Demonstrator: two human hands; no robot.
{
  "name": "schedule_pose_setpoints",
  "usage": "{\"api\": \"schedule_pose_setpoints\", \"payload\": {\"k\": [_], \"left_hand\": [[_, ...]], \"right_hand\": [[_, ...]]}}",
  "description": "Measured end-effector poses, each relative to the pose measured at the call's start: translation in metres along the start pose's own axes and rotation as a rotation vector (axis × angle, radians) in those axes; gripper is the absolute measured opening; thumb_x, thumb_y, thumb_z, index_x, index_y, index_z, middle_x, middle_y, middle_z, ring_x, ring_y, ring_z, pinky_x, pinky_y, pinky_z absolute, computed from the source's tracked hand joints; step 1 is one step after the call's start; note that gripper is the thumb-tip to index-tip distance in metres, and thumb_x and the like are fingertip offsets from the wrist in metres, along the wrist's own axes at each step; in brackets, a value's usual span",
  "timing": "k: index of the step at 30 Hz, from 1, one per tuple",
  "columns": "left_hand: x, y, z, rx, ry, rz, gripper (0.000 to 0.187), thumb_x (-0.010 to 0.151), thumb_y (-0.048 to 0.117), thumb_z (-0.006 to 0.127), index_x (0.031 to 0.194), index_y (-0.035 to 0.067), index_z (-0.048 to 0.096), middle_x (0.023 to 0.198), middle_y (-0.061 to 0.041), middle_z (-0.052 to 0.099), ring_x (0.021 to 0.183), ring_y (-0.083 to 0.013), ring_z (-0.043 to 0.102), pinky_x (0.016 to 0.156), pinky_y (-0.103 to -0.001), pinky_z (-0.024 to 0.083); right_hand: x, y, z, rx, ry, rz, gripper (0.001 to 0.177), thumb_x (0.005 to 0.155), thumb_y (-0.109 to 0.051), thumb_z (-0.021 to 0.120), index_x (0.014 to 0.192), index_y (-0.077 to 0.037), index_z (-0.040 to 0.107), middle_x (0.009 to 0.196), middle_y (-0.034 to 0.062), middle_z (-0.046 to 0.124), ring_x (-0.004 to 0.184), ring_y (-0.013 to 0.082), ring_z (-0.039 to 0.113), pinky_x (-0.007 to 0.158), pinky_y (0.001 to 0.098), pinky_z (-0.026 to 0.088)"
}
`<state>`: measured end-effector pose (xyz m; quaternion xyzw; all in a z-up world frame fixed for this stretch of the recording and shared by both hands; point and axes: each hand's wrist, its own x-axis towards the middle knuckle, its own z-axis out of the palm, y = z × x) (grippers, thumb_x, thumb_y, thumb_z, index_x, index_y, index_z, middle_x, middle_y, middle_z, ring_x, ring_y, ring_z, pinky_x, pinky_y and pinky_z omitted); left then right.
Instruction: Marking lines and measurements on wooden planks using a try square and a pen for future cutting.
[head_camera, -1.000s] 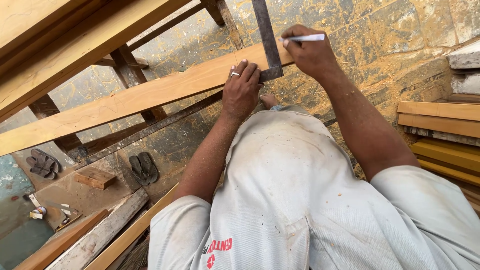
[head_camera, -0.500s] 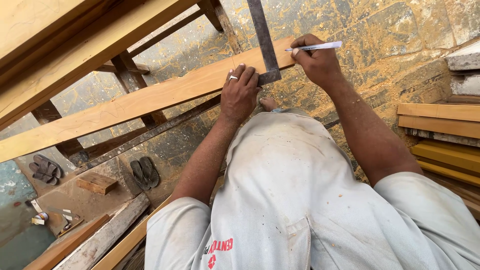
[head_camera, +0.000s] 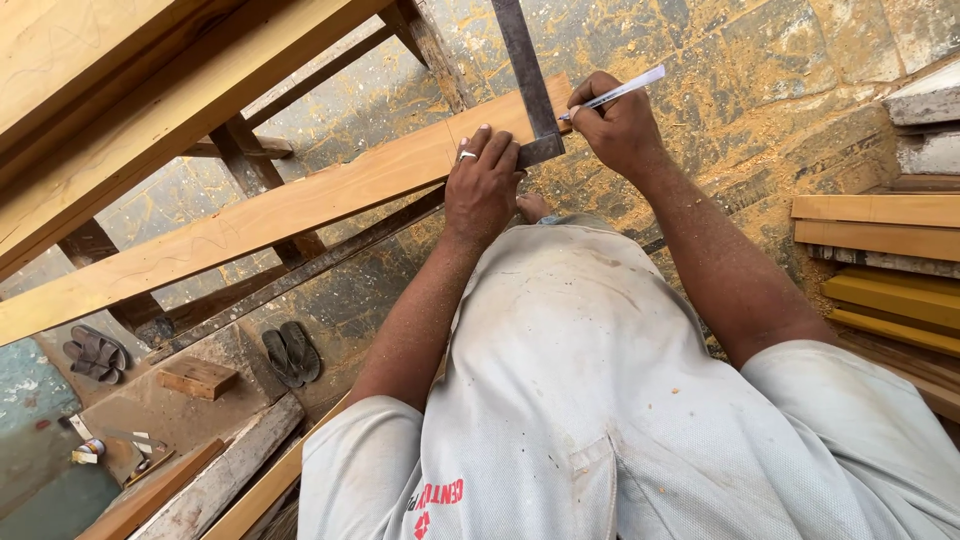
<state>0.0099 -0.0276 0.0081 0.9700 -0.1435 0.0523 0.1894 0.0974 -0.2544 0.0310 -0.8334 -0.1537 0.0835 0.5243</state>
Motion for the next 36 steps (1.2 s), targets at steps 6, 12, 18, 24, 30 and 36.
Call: {"api": "schedule_pose_setpoints", "payload": {"k": [6,12,18,24,30,36], "left_hand": [[-0.002,-0.001,0.002,-0.021,0.034,-0.001,0.053,0.087,0.027,0.083,0.132,0.006,0.063,0.138,-0.01,0.059,0.139,-0.0343,0.051,0.118,-0.053,0.041],[0.0,0.0,-0.002,-0.02,0.03,-0.01,0.052,0.088,0.026,0.082,0.131,0.006,0.063,0.137,-0.01,0.06,0.138,-0.0336,0.052,0.117,-0.052,0.043],[-0.001,-0.001,0.001,0.004,0.041,0.001,0.052,0.087,0.027,0.082,0.131,0.007,0.062,0.136,-0.01,0.06,0.136,-0.0332,0.053,0.116,-0.053,0.043],[-0.001,-0.002,0.003,0.008,0.026,-0.005,0.052,0.089,0.028,0.081,0.131,0.007,0.062,0.136,-0.009,0.06,0.137,-0.0331,0.052,0.116,-0.053,0.043],[0.0,-0.003,0.01,0.016,0.059,0.002,0.053,0.087,0.028,0.081,0.132,0.006,0.062,0.137,-0.011,0.06,0.137,-0.0336,0.051,0.115,-0.053,0.043],[-0.021,-0.004,-0.027,-0.417,0.176,-0.247,0.041,0.091,0.025,0.082,0.125,0.009,0.067,0.132,-0.009,0.063,0.129,-0.0296,0.057,0.108,-0.045,0.051]], "right_hand": [[0.0,-0.001,-0.001,-0.031,-0.011,0.032,0.005,0.098,-0.005,0.062,0.097,-0.001,0.064,0.08,0.0086,0.067,0.073,0.0132,0.068,0.06,0.0302,0.055],[0.0,-0.004,-0.001,-0.045,-0.042,0.007,0.007,0.098,-0.006,0.06,0.097,0.0,0.065,0.079,0.0088,0.069,0.074,0.012,0.071,0.058,0.0302,0.054],[0.004,-0.017,0.001,-0.219,-0.085,0.007,0.008,0.097,-0.007,0.063,0.098,0.0,0.067,0.077,0.0114,0.071,0.068,0.0153,0.07,0.056,0.0316,0.055],[-0.001,-0.005,0.0,-0.327,0.003,-0.25,0.009,0.104,-0.009,0.068,0.104,-0.001,0.071,0.086,0.0107,0.073,0.075,0.0136,0.07,0.062,0.0311,0.058],[-0.02,-0.004,-0.017,-0.36,-0.146,-0.016,0.008,0.094,-0.007,0.066,0.095,-0.003,0.072,0.081,0.0119,0.073,0.063,0.0171,0.067,0.054,0.0339,0.057],[0.0,0.004,-0.009,-0.051,0.174,-0.172,0.023,0.117,-0.016,0.055,0.133,-0.005,0.067,0.104,0.008,0.078,0.097,0.0173,0.078,0.081,0.033,0.065]]}}
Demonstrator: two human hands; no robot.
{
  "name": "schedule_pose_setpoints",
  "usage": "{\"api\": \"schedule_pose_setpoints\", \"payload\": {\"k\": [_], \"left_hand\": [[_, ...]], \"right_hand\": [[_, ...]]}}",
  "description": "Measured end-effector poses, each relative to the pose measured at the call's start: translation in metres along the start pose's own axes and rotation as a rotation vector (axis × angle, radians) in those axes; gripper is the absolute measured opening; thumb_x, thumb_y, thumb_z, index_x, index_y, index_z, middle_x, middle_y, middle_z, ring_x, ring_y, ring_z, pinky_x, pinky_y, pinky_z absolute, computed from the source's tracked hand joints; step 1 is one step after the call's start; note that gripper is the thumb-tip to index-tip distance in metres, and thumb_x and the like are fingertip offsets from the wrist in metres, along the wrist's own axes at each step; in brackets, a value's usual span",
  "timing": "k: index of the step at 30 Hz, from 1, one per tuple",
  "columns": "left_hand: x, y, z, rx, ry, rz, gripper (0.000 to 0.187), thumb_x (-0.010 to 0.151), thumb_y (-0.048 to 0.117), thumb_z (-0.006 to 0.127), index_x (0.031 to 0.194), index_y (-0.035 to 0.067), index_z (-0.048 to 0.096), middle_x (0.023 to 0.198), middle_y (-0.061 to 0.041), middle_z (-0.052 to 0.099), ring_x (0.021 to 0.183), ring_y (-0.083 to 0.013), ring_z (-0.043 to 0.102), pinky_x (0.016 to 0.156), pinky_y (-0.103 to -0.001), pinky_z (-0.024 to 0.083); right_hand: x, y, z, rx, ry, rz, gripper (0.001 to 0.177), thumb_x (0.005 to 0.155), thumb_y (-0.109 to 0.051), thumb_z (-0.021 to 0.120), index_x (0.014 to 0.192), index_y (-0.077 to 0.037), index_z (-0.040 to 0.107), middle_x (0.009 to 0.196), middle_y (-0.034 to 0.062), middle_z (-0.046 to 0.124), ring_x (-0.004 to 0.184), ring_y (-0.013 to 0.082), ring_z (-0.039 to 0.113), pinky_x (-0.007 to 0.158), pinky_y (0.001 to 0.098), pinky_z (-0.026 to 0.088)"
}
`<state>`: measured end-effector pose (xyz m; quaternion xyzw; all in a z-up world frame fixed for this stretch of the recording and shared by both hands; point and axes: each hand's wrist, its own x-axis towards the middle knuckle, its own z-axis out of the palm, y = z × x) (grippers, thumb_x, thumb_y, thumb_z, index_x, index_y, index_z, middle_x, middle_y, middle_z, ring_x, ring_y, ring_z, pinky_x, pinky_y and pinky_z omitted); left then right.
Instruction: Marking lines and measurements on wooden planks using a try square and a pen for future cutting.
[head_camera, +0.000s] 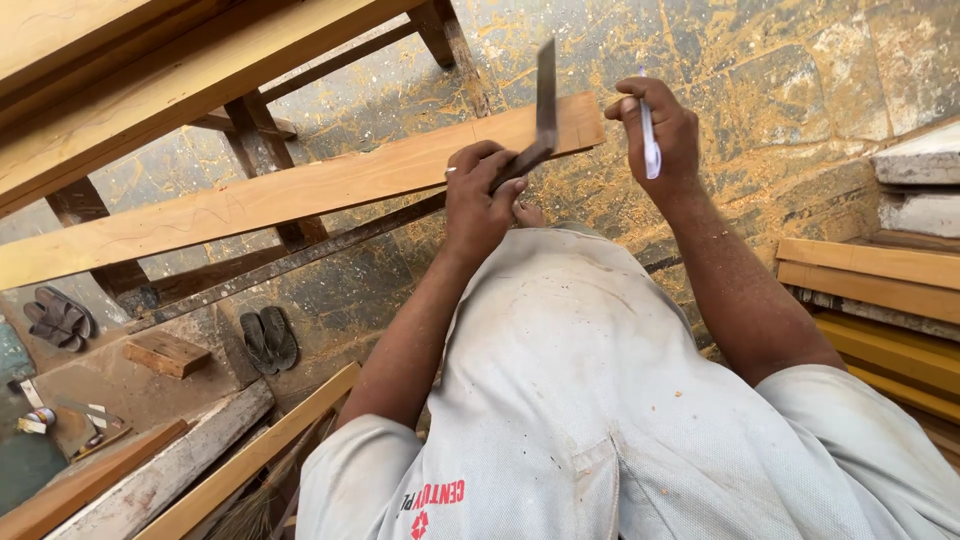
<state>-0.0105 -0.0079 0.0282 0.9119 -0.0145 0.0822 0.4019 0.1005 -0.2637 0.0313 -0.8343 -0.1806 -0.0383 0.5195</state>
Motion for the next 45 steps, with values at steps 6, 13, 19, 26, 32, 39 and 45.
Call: {"api": "schedule_pose_setpoints", "payload": {"k": [6,13,19,26,32,39,45], "left_hand": [[-0.058,-0.017,-0.04,-1.256,0.346,-0.504,0.049,0.099,0.025,0.077,0.137,-0.003,0.064,0.094,-0.007,0.055,0.081,-0.0167,0.045,0.071,-0.029,0.038],[-0.104,-0.002,-0.072,-1.269,0.831,-0.341,0.044,0.097,0.034,0.072,0.128,0.004,0.062,0.109,-0.005,0.071,0.106,-0.0173,0.069,0.098,-0.034,0.061],[-0.135,-0.019,-0.047,-1.253,1.112,-0.388,0.049,0.098,0.035,0.074,0.132,0.002,0.061,0.11,-0.003,0.068,0.106,-0.0122,0.061,0.096,-0.029,0.054],[-0.142,-0.026,-0.041,-1.248,1.225,-0.41,0.05,0.096,0.035,0.075,0.131,0.002,0.061,0.108,-0.001,0.066,0.1,-0.0092,0.06,0.092,-0.026,0.053],[-0.145,-0.039,-0.034,-1.285,1.216,-0.446,0.05,0.097,0.034,0.077,0.131,0.001,0.062,0.106,0.0,0.065,0.096,-0.0082,0.058,0.087,-0.025,0.052],[-0.138,-0.059,-0.049,-1.357,1.175,-0.51,0.042,0.098,0.034,0.069,0.128,0.006,0.06,0.104,0.0,0.067,0.092,-0.0096,0.064,0.081,-0.031,0.06],[-0.134,-0.11,-0.063,-1.49,1.242,-0.486,0.02,0.102,0.015,0.065,0.118,0.003,0.06,0.104,-0.009,0.07,0.09,-0.0183,0.072,0.084,-0.039,0.066]], "right_hand": [[0.034,-0.086,0.083,-0.407,-0.438,-0.289,0.055,0.092,-0.036,0.078,0.134,-0.006,0.058,0.124,0.022,0.067,0.114,0.0345,0.064,0.096,0.0502,0.054],[0.049,-0.155,0.206,-0.682,-0.926,-0.578,0.097,0.066,-0.055,0.094,0.13,-0.002,0.044,0.108,0.0241,0.059,0.108,0.0409,0.061,0.105,0.0558,0.035],[0.055,-0.122,0.277,-0.648,-0.935,-0.587,0.074,0.083,-0.029,0.086,0.138,-0.003,0.045,0.117,0.023,0.06,0.102,0.0396,0.065,0.092,0.0524,0.05],[0.066,-0.117,0.253,-0.643,-1.005,-0.64,0.087,0.075,-0.03,0.09,0.141,0.001,0.041,0.119,0.0257,0.059,0.103,0.0423,0.063,0.088,0.0516,0.053],[0.077,-0.107,0.186,-0.769,-1.055,-0.576,0.094,0.069,-0.04,0.093,0.139,-0.001,0.042,0.121,0.0248,0.061,0.111,0.0387,0.063,0.094,0.049,0.053],[0.064,-0.1,0.185,-0.608,-0.868,-0.72,0.093,0.074,-0.035,0.094,0.143,-0.001,0.043,0.121,0.0263,0.062,0.111,0.0398,0.063,0.094,0.0514,0.055],[0.003,-0.191,0.234,0.112,-1.097,-0.505,0.059,0.085,-0.013,0.086,0.127,-0.002,0.046,0.121,0.0193,0.067,0.105,0.0293,0.069,0.089,0.042,0.06]]}}
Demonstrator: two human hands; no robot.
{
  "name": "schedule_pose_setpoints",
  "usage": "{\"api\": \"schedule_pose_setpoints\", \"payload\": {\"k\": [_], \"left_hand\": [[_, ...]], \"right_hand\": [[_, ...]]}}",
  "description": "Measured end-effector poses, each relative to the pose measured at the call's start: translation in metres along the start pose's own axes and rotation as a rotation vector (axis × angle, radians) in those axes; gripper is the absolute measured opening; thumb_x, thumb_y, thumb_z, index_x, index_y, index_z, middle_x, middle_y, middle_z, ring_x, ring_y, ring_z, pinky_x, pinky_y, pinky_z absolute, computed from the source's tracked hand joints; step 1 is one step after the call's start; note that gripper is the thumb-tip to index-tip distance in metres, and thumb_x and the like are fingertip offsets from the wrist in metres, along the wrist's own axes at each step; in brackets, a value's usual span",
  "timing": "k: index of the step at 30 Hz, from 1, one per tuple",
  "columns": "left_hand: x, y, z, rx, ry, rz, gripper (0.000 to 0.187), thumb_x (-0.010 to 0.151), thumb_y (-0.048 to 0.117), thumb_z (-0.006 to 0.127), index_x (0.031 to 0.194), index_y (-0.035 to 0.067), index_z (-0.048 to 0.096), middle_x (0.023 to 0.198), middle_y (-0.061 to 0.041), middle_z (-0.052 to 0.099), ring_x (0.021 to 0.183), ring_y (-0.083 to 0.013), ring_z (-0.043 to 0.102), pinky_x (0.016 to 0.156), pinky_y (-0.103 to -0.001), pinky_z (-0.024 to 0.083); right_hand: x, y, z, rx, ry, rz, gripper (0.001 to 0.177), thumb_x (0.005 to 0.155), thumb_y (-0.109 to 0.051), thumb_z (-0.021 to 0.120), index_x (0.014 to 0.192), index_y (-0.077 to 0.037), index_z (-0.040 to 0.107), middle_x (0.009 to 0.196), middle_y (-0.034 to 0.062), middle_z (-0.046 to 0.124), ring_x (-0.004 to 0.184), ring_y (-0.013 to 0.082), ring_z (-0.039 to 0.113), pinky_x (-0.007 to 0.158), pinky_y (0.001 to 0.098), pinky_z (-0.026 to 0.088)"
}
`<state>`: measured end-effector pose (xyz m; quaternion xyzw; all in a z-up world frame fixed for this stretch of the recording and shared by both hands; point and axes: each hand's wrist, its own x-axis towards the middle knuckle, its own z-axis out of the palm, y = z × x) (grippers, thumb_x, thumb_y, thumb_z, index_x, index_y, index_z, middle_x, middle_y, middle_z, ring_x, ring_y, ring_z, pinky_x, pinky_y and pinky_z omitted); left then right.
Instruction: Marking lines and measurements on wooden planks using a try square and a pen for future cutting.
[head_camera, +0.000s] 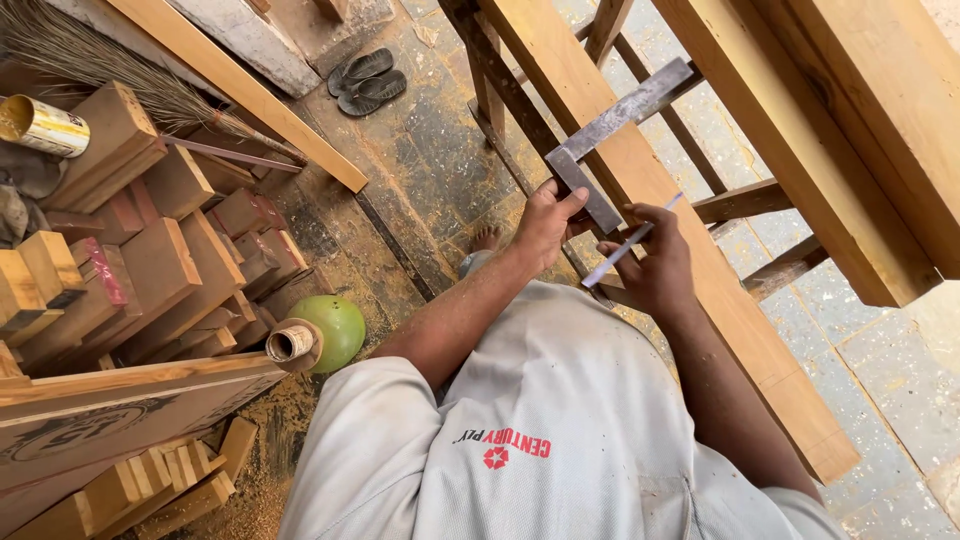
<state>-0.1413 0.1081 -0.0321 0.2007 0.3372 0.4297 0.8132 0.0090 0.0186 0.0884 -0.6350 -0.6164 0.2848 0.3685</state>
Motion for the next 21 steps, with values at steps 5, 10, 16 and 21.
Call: {"api": "schedule_pose_setpoints", "payload": {"k": [5,10,16,21], "left_hand": [[0.045,0.034,-0.024,-0.061,0.044,-0.125,0.018,0.099,0.013,0.065,0.114,0.005,0.057,0.105,-0.009,0.071,0.09,-0.0199,0.074,0.078,-0.038,0.066],[0.111,0.08,-0.076,0.194,-0.01,-0.287,0.016,0.102,0.018,0.065,0.108,0.004,0.059,0.101,-0.014,0.072,0.085,-0.022,0.073,0.071,-0.037,0.064],[0.147,0.226,-0.075,1.74,-0.592,0.641,0.019,0.097,0.025,0.067,0.106,0.01,0.063,0.107,-0.008,0.066,0.107,-0.0263,0.068,0.095,-0.042,0.057],[0.206,0.251,-0.079,1.68,-0.766,1.281,0.021,0.083,0.02,0.062,0.1,0.009,0.065,0.112,-0.008,0.06,0.119,-0.0257,0.058,0.102,-0.044,0.049]], "right_hand": [[0.06,0.008,0.043,-0.106,0.011,0.066,0.043,0.092,-0.01,0.083,0.122,-0.005,0.051,0.11,0.0145,0.071,0.101,0.0245,0.075,0.086,0.0377,0.061],[0.124,0.019,0.087,-0.38,0.058,-0.061,0.047,0.087,-0.011,0.088,0.118,-0.005,0.052,0.1,0.0146,0.068,0.09,0.0318,0.069,0.077,0.0447,0.056],[0.186,0.04,0.14,-0.543,0.156,-0.113,0.051,0.083,-0.012,0.091,0.116,-0.008,0.052,0.109,0.0111,0.07,0.089,0.0344,0.064,0.076,0.0476,0.05],[0.221,0.015,0.164,-0.572,0.195,-0.11,0.053,0.082,-0.011,0.091,0.117,-0.009,0.053,0.112,0.0109,0.07,0.091,0.0337,0.065,0.077,0.0467,0.051]]}}
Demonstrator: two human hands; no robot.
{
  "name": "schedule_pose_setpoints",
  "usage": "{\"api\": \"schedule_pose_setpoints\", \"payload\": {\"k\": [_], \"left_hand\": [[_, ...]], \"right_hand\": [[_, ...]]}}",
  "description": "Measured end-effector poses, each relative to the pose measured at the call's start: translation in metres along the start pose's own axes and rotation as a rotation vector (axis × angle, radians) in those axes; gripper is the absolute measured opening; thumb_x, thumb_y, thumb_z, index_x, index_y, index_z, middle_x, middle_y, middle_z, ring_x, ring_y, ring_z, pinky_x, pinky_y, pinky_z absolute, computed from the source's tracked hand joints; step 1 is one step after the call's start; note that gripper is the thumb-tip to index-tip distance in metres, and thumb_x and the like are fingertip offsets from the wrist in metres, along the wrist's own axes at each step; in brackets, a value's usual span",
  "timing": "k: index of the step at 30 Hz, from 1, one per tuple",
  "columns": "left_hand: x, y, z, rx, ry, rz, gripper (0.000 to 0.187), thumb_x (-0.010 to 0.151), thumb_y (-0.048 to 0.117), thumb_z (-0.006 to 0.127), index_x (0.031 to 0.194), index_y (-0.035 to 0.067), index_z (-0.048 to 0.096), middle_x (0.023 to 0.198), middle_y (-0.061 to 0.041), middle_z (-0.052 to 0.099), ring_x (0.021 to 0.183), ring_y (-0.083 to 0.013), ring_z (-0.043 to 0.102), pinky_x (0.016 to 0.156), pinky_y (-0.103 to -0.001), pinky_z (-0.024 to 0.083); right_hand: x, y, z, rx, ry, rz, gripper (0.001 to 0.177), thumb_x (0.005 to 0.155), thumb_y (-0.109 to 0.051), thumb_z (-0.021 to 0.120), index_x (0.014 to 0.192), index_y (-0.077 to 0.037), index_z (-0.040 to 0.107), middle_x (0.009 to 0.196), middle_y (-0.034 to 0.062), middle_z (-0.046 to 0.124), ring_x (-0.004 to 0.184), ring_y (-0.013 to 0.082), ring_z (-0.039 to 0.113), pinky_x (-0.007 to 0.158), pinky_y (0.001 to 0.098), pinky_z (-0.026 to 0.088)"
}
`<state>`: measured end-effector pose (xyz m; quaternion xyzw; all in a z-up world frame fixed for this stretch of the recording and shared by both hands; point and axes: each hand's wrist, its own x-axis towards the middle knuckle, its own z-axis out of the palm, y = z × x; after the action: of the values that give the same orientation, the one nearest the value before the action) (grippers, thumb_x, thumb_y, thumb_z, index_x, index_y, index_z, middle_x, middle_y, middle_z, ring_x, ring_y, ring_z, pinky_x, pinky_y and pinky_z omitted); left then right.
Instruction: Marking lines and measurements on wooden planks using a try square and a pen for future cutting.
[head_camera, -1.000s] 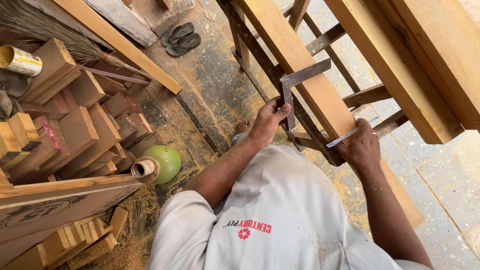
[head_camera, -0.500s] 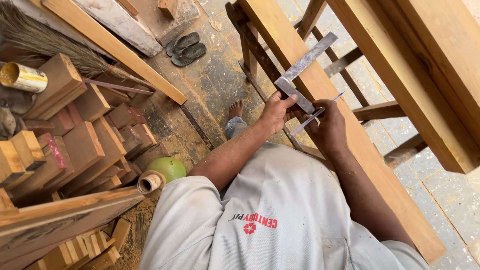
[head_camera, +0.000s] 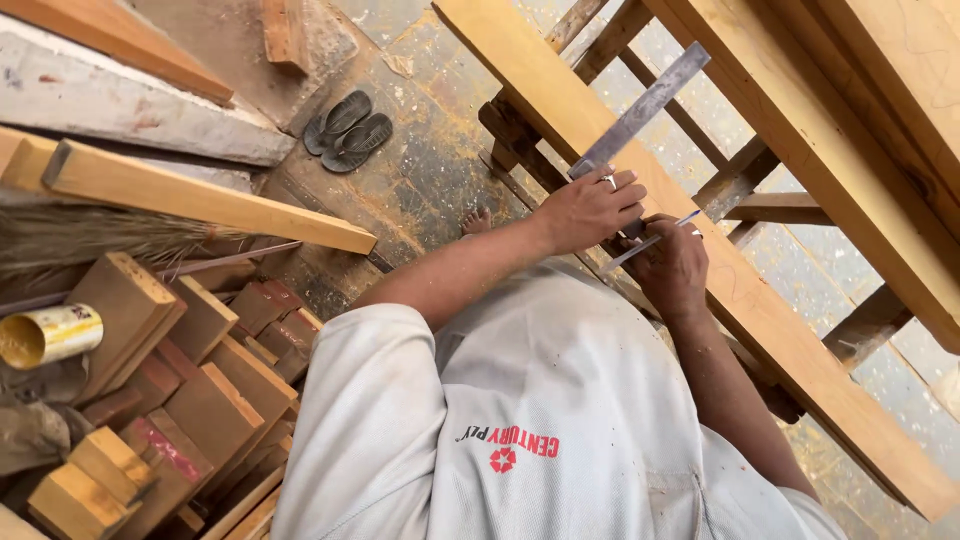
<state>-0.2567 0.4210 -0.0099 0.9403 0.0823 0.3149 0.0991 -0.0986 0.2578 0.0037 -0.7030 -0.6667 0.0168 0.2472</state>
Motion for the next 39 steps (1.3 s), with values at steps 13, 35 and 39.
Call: {"api": "schedule_pose_setpoints", "payload": {"k": [13,35,39], "left_hand": [[-0.017,-0.046,0.032,-0.263,-0.069,0.063,0.009,0.098,0.016,0.06,0.099,0.008,0.064,0.117,-0.006,0.06,0.125,-0.023,0.06,0.102,-0.038,0.054],[-0.018,-0.043,0.047,-0.311,-0.144,0.008,0.008,0.093,0.012,0.062,0.088,0.006,0.063,0.091,-0.008,0.067,0.088,-0.0244,0.067,0.081,-0.042,0.055],[-0.016,-0.045,0.043,-0.271,-0.184,0.028,0.007,0.093,0.012,0.061,0.09,0.006,0.063,0.092,-0.008,0.067,0.087,-0.0245,0.067,0.079,-0.042,0.055]], "right_hand": [[0.072,-0.001,-0.004,0.557,-0.033,0.566,0.026,0.118,-0.019,0.057,0.138,-0.002,0.06,0.107,0.0048,0.072,0.099,0.0128,0.069,0.088,0.0274,0.057],[0.193,-0.038,0.038,0.336,-0.461,0.548,0.017,0.106,-0.019,0.069,0.106,-0.003,0.066,0.088,0.0101,0.077,0.085,0.0162,0.076,0.074,0.033,0.06],[0.193,-0.037,0.039,0.322,-0.469,0.568,0.016,0.106,-0.019,0.069,0.105,-0.003,0.066,0.089,0.01,0.077,0.085,0.0158,0.076,0.075,0.0334,0.06]]}}
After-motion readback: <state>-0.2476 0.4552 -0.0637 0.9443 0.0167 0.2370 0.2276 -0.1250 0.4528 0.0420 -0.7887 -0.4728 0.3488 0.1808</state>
